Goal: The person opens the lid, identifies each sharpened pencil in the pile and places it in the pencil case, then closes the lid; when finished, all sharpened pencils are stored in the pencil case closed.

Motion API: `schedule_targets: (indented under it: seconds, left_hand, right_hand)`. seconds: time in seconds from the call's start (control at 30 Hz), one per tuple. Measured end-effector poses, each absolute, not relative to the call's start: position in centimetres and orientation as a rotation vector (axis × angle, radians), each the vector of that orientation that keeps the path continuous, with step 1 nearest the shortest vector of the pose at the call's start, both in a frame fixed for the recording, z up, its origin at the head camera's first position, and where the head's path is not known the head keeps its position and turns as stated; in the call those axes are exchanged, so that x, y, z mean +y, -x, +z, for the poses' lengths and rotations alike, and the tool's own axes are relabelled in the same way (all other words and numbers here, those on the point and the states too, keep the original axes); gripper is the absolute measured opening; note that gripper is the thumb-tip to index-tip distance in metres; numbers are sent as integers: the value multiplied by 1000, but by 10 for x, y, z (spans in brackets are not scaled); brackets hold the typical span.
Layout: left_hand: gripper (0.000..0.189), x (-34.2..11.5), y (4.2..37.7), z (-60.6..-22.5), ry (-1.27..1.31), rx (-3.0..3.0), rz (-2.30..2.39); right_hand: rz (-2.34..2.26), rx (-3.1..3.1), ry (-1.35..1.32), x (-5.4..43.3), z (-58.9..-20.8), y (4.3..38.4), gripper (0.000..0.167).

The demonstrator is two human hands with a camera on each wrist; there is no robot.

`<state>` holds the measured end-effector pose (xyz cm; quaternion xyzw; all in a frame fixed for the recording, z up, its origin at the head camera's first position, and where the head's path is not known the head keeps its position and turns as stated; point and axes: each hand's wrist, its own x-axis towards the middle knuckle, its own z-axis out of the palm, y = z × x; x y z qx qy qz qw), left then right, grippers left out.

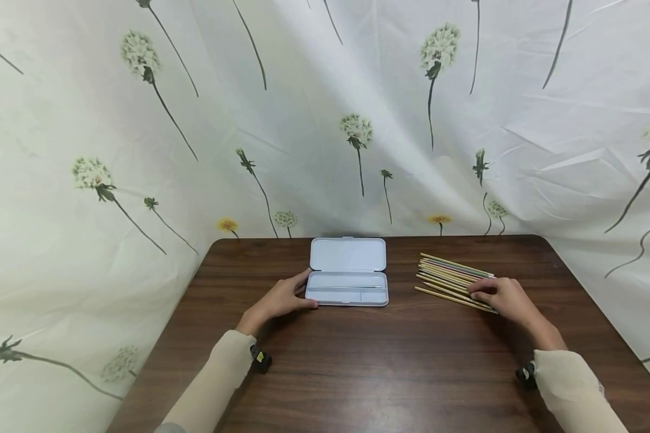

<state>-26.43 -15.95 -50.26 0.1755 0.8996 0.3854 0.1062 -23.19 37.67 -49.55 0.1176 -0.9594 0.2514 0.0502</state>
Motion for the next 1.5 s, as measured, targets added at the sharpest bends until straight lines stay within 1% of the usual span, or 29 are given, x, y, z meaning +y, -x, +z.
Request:
schedule_targets:
  seconds: [0.27, 0.5, 0.9, 1.5]
  left_hand:
    - [100, -160, 264, -503, -530, 2657, 1117]
    - [100, -160, 264, -503, -511, 2646, 1131]
    - [102, -160, 264, -505, -517, 2640, 1143]
    - [101, -161, 264, -504, -515, 2650, 1127]
  right_hand:
    - [698, -2910, -423, 376, -499, 230, 10]
    - [617, -2884, -508, 375, -500, 230, 13]
    - [512, -2869, -557, 374, -502, 230, 10]
    - [534, -2873, -532, 371, -503, 229, 9]
